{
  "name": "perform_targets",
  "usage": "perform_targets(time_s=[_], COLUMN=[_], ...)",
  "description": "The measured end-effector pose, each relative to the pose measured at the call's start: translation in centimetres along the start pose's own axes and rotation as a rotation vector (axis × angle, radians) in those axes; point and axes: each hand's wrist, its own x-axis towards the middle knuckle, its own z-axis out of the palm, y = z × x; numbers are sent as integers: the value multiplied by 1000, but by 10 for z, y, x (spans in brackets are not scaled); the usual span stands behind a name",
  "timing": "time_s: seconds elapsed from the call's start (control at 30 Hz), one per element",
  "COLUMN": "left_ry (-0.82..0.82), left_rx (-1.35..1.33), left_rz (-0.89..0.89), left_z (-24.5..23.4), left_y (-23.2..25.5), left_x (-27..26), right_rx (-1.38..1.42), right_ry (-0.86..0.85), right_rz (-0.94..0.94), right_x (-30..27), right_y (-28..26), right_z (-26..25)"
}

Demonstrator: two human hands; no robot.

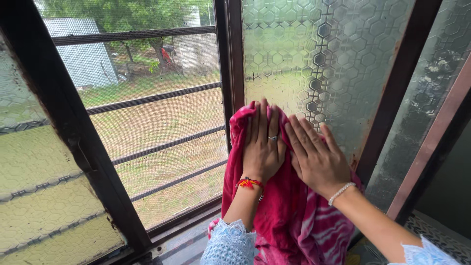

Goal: The person wipes the glass panes and the frame of a window with a pink cloth, moving across different sections and wiping the adjacent wall.

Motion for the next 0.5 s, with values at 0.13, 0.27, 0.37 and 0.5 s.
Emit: perform_targets(time_s=[0.13, 0.27, 0.37, 0.5], left_ry=[-70, -88, -153, -124], left_rx=[52, 80, 74, 160], left_rz=[14, 30, 71, 112], left_z=[-11, -32, -55, -77], left_y=[1, 14, 22, 39], left_x=[-8, -17, -30, -28], right_rx=[87, -39, 185, 622], right_ry=[-10, -80, 47, -127], right_rz=[-9, -91, -136, 290], right_x=[-8, -15, -27, -35], right_y=[-8, -5, -4, -28], right_z=[-1, -11, -21, -49])
